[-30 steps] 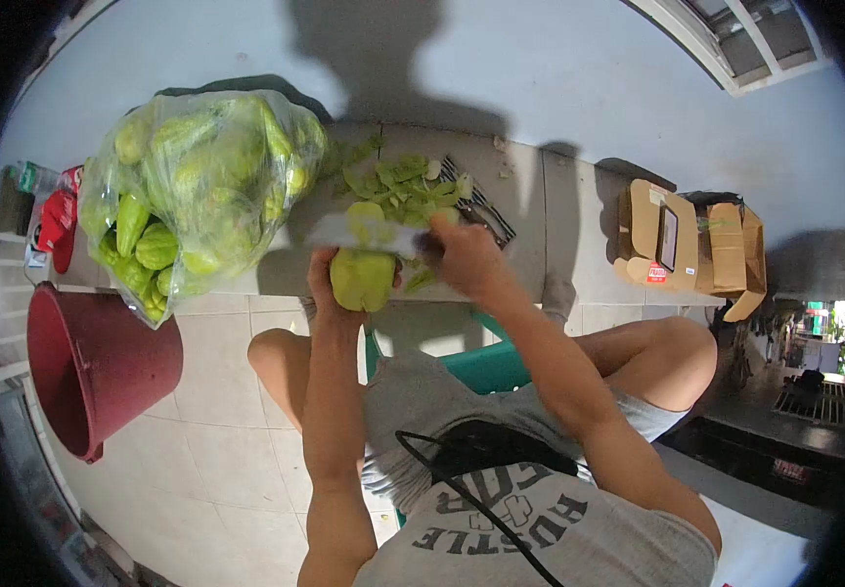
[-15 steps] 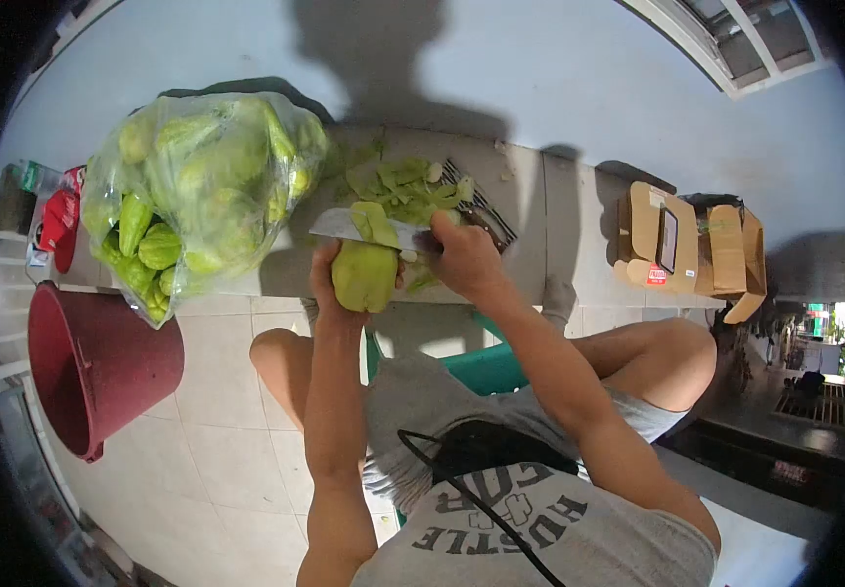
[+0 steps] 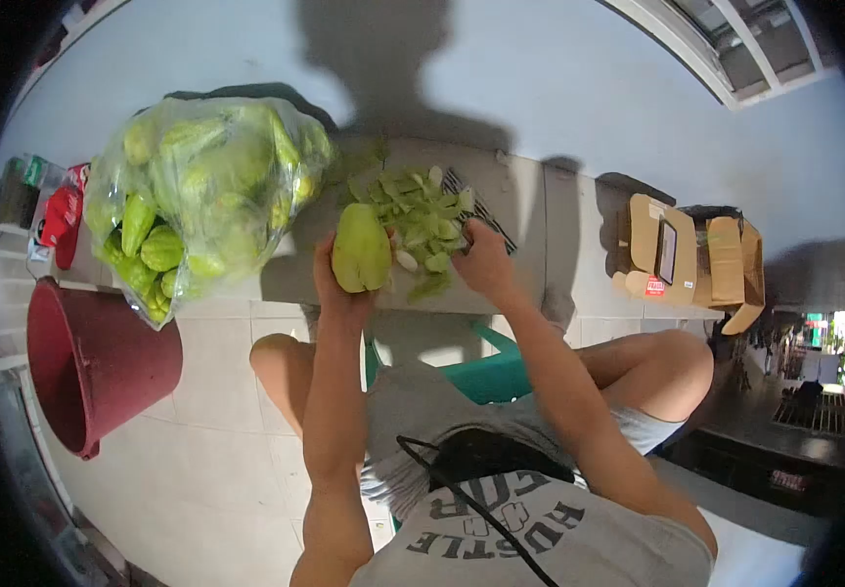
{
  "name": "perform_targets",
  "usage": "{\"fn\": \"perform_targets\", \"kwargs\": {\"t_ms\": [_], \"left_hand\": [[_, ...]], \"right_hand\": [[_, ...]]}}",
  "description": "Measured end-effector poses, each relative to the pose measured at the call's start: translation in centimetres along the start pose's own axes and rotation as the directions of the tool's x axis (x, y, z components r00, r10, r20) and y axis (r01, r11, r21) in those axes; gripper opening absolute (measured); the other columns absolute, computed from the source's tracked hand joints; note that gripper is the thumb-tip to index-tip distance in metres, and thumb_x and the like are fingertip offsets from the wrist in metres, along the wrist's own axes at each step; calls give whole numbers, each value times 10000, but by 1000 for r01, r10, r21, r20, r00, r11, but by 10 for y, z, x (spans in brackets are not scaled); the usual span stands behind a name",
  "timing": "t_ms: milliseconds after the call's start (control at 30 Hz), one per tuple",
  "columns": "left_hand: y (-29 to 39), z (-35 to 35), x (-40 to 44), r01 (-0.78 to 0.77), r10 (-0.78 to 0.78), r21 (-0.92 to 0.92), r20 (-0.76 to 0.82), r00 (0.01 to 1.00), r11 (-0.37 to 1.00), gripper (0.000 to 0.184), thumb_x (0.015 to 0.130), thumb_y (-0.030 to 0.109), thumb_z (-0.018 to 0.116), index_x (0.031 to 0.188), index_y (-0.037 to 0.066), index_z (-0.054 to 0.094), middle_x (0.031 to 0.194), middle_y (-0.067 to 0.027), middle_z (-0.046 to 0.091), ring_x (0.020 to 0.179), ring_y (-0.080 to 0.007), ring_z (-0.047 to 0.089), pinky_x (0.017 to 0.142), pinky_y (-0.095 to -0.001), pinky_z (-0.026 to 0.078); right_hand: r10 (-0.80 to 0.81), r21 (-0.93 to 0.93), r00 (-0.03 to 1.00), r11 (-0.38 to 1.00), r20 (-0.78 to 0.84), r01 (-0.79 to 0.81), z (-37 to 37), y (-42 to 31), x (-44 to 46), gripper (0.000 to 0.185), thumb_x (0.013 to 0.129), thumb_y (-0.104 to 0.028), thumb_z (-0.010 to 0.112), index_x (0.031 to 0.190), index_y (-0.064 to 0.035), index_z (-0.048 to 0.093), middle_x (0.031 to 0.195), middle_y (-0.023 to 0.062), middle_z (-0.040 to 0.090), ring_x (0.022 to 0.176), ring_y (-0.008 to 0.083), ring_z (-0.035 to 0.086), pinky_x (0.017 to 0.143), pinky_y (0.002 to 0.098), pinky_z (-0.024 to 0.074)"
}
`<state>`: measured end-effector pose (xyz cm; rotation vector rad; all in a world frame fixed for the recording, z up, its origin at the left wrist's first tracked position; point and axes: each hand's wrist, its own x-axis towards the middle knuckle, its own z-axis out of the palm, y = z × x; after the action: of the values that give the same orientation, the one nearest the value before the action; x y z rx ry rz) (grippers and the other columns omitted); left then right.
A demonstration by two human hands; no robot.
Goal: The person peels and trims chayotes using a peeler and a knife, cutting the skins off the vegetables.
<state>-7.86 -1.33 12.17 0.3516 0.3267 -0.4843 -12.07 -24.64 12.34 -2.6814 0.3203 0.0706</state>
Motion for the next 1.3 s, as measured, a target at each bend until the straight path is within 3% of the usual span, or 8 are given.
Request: {"fn": "perform_targets", "kwargs": {"t_ms": [100,267,367,667,833,1067,1267,1300], "left_hand": [[7,14,-11,55,-55,-1,38,998,999,594,898,493,465,1276,40,534,1135,-192,633,995,-311,637,859,-407,532],[1,5,-4,87,-69,-115,151,986,990,567,885,502,478,1194,35,569,1096,-187,641,940,-302,650,802,-404,549],[-3,8,-6,63,-54,-89,96,994,994,549,876,513,499,1150,46,586,1047,-182,651,881,-292,662,755,-428,561],[-8,-7,-3,13,10,-144,160,987,989,556,889,529,462,1110,44,616,1017,-169,660,893,-303,657,801,-436,547],[-7,21,-16,-141,104,-171,-209,972,975,545,907,524,449,1169,64,581,1072,-140,632,1021,-315,610,901,-462,500],[-10,-5,-8,-19,33,-134,100,994,991,456,918,445,509,1197,86,549,1131,-119,605,1047,-304,584,908,-476,496],[-12,-3,-11,-113,114,-94,4,993,989,605,870,551,521,1256,86,535,1165,-169,612,1071,-324,590,858,-516,510],[-9,-4,-7,-115,118,-48,72,990,992,635,864,584,508,1295,118,523,1243,-147,584,1124,-323,568,956,-556,457]], "right_hand": [[-51,183,994,981,-94,68,-17,-45,-29,238,767,-86,678,838,1,468,695,186,584,671,390,616,604,426,490],[-449,-32,867,891,-219,453,-13,-81,-47,308,699,-155,750,797,-59,474,653,112,588,613,329,642,555,421,498],[-497,-62,837,866,-228,497,-11,-90,-47,285,695,-147,728,781,-73,467,658,109,598,612,301,647,528,405,495],[-517,-114,834,856,-192,504,-8,-91,-44,153,788,-145,618,851,-81,493,691,112,645,625,324,667,540,432,527],[-300,-51,941,954,-155,296,-1,-70,-31,237,771,-146,680,871,-69,479,698,149,643,648,369,656,541,462,508],[-345,90,927,928,-149,360,-8,-88,-40,268,747,-103,707,871,-63,472,634,165,604,630,396,633,532,488,479],[-244,140,961,955,-128,261,0,-66,-32,290,716,-91,709,876,-53,469,651,181,604,660,406,638,547,487,483],[-202,70,979,977,1,202,1,-59,-28,274,820,-206,690,937,-65,486,743,209,658,723,427,658,622,508,522]]}}
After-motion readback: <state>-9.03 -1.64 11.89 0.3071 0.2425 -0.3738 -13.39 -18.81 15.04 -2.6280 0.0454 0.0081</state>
